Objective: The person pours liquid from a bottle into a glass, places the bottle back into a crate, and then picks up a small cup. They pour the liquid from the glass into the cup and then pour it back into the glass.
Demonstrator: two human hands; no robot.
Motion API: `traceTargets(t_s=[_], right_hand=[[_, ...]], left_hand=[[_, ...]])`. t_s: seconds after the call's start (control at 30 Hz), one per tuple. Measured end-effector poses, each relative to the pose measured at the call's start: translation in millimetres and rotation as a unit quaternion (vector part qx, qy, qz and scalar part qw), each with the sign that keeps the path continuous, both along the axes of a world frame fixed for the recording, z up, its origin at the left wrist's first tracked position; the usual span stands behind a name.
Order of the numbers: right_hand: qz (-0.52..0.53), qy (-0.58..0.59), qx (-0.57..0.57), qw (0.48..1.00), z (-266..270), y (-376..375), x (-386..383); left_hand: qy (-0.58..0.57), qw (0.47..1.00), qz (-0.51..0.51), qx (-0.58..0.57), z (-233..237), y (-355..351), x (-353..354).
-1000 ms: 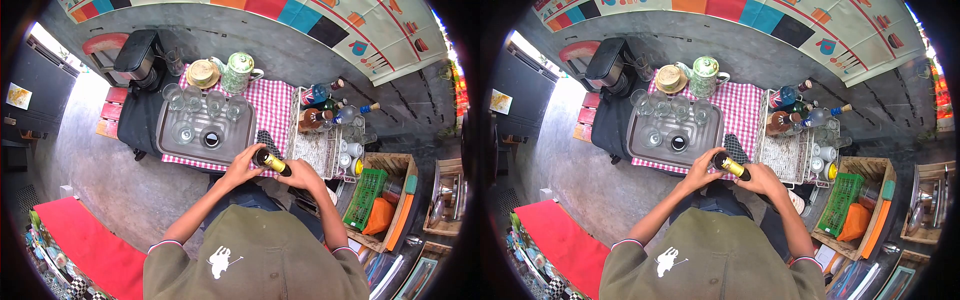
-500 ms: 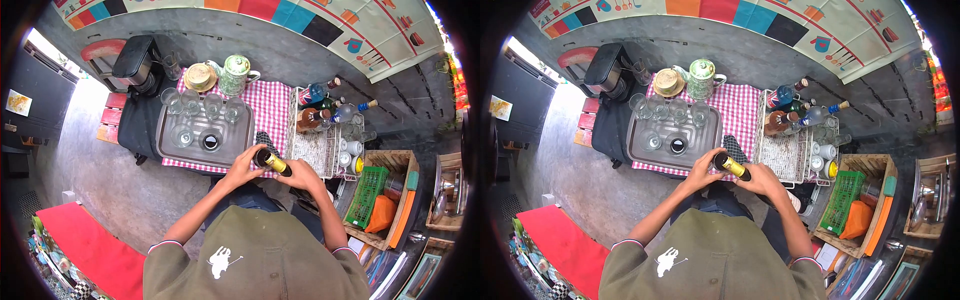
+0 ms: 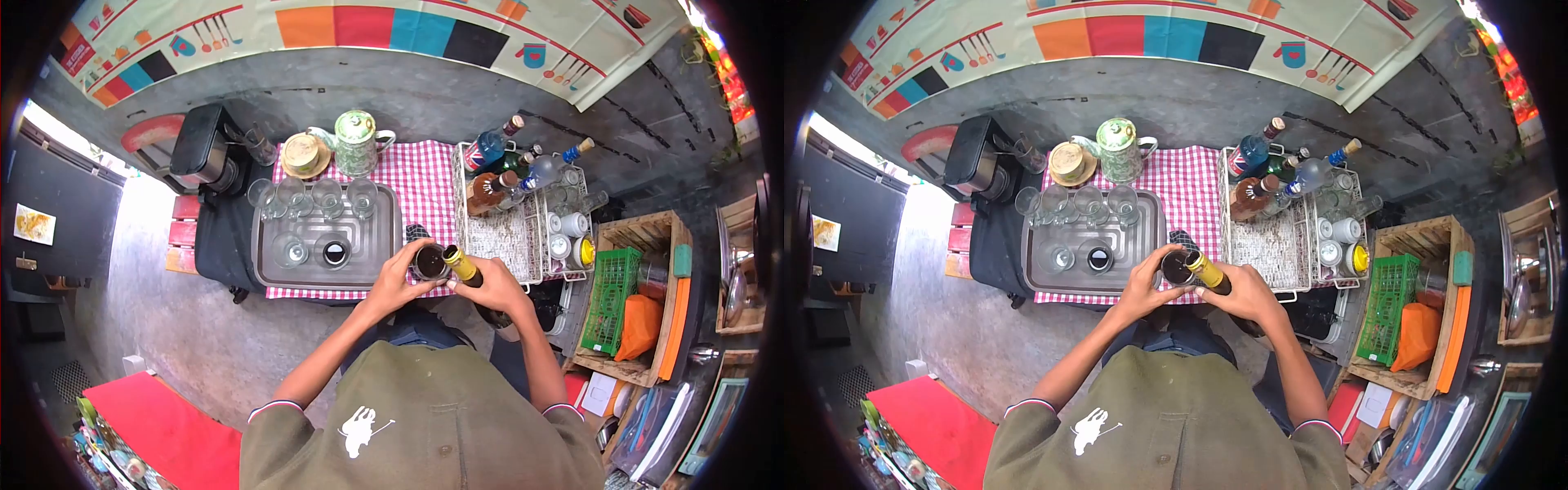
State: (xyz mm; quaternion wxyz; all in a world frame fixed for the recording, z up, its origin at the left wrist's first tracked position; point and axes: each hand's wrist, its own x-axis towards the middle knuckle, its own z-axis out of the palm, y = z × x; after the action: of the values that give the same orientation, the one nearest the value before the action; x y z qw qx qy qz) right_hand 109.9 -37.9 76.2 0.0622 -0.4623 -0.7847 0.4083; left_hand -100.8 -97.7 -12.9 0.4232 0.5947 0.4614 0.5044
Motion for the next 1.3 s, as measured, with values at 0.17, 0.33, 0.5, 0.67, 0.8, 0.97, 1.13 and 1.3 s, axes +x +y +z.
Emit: traceTargets(t_s=[0.17, 0.33, 0.5, 0.67, 0.8, 0.97, 1.13, 1.3], right_hand=[[-0.050, 0.030, -0.016, 0.998, 14.9, 0.2, 19.9], [-0.111, 0.078, -0.001, 0.991, 25.0, -1.9, 43.5], [-0.155, 0.170, 0.054, 0.972, 30.6, 0.7, 62.6], [-0.201, 0.257, 0.090, 0.941, 32.2, 11.2, 83.4], [-0.225, 0.307, 0.121, 0.917, 22.8, 27.6, 102.2], [-0.237, 0.358, 0.132, 0.894, 14.7, 48.6, 112.9], [-0.232, 0.359, 0.146, 0.892, -6.8, 69.7, 117.0], [-0.239, 0.355, 0.152, 0.891, -36.5, 85.1, 115.3]], left_hand=[[0.012, 1.000, 0.004, 0.014, 9.3, 7.2, 10.8], [0.024, 0.999, 0.010, 0.024, 13.7, 16.5, 20.7], [0.030, 0.999, 0.009, 0.029, 17.9, 22.1, 30.6], [0.030, 0.999, 0.017, 0.023, 14.8, 23.9, 41.0], [0.034, 0.999, 0.037, 0.002, 18.7, 23.2, 50.2], [0.049, 0.996, 0.067, -0.015, 11.3, 20.3, 62.3], [0.055, 0.994, 0.088, -0.019, 7.7, 18.6, 73.2], [0.065, 0.992, 0.099, -0.033, 9.0, 18.3, 84.3]])
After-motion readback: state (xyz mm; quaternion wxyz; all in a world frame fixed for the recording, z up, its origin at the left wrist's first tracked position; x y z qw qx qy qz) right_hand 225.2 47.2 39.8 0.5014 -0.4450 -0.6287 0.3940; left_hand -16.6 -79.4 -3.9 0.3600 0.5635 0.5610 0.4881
